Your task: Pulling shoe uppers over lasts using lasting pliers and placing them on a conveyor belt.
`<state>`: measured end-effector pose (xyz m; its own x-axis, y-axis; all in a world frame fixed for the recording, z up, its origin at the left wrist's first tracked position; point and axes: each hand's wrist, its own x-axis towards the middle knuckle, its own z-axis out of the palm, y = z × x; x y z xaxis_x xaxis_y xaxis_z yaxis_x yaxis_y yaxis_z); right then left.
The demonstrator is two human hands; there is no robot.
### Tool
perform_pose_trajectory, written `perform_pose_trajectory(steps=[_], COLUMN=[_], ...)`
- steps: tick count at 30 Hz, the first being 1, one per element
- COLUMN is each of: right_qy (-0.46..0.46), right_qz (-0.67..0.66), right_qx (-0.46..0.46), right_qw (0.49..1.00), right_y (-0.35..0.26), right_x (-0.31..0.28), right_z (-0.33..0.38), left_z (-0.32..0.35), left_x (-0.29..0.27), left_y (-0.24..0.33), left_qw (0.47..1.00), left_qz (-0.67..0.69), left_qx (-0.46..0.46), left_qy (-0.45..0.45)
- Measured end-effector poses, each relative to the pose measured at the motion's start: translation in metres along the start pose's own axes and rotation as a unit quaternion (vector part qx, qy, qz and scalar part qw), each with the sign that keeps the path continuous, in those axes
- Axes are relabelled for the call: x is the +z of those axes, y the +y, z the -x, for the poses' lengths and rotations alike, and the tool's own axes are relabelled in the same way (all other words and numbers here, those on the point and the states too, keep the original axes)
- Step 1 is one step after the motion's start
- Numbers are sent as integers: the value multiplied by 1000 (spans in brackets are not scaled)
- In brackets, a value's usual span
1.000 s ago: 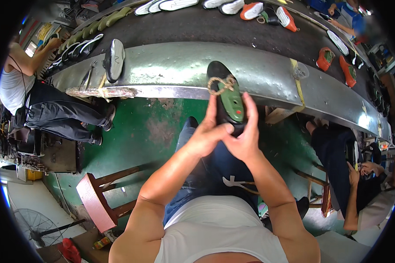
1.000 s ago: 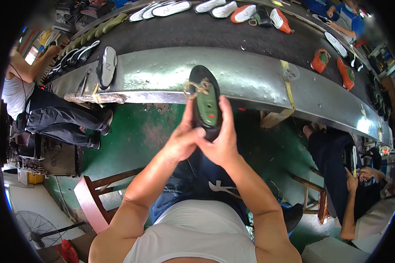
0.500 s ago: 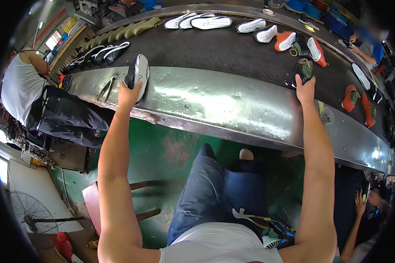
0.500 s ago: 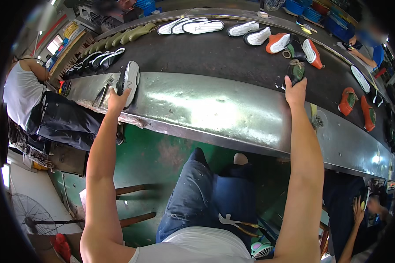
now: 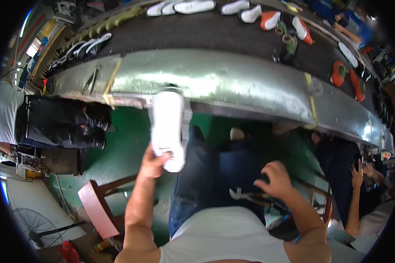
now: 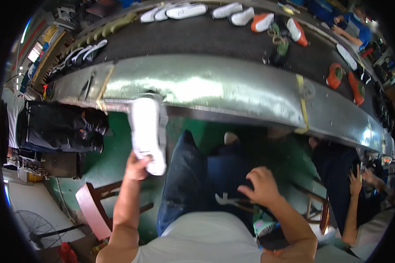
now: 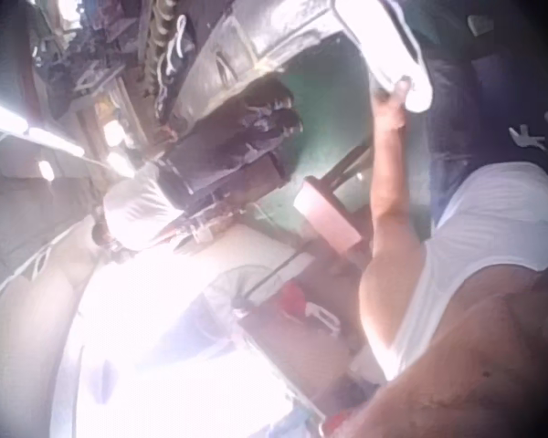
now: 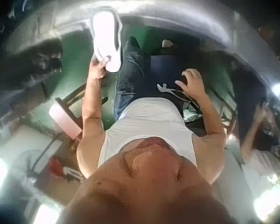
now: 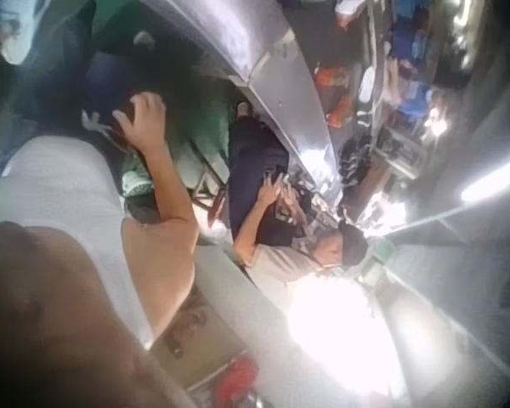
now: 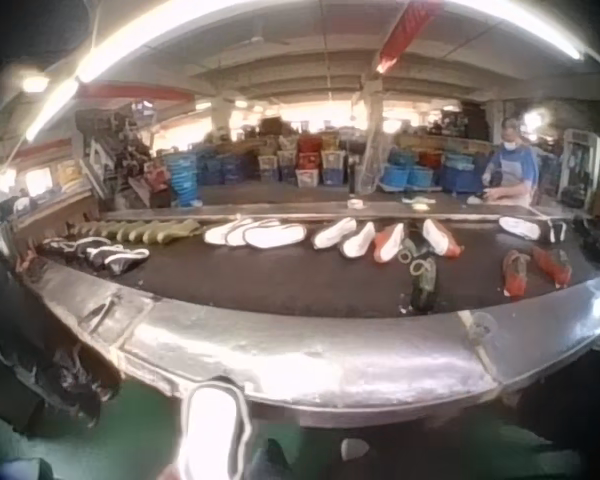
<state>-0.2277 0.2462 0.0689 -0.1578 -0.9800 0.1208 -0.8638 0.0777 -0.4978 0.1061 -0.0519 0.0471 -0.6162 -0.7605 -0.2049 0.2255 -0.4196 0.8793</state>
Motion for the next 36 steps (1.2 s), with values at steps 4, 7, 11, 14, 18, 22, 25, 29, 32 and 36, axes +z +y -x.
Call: perform_pose_trajectory(steps=[4,7,11,14,18,22,25,29,32,36], right_qy=[-233,-218,-256,-232,-107,-63,-98,-114,-164,-233], right_qz=[-84,-97,-222,-385,-571,-472,-397,-460,-531,-603], right_qx=[170,214,291,342,375,315,219,193,193,289], right_qw=[954,947,895,825,723,821,886,859,809,706], right_y=[-28,-23,-16,5,-15,-37,-52,-63,-56,-62], right_x=[41,40,27,31,22,16,10,19,17,0], right_z=[87,95,98,119,116,92,57,23,11,-6], left_z=[40,53,40,-15,-74,-52,-13,0,1,4], left_x=[60,87,131,173,177,154,146,133,129,127], left_y=[-80,-105,-81,-87,-134,-119,-79,-79,-83,-75], left_qw=[979,917,746,725,915,988,985,980,971,949], left_qz=[-170,-348,-640,-652,-315,-35,-103,-109,-155,-251], left_qx=[-23,-109,-67,-99,-196,-86,-14,-6,15,36], left_qy=[-109,-161,-171,-200,-158,-123,-135,-168,-179,-187])
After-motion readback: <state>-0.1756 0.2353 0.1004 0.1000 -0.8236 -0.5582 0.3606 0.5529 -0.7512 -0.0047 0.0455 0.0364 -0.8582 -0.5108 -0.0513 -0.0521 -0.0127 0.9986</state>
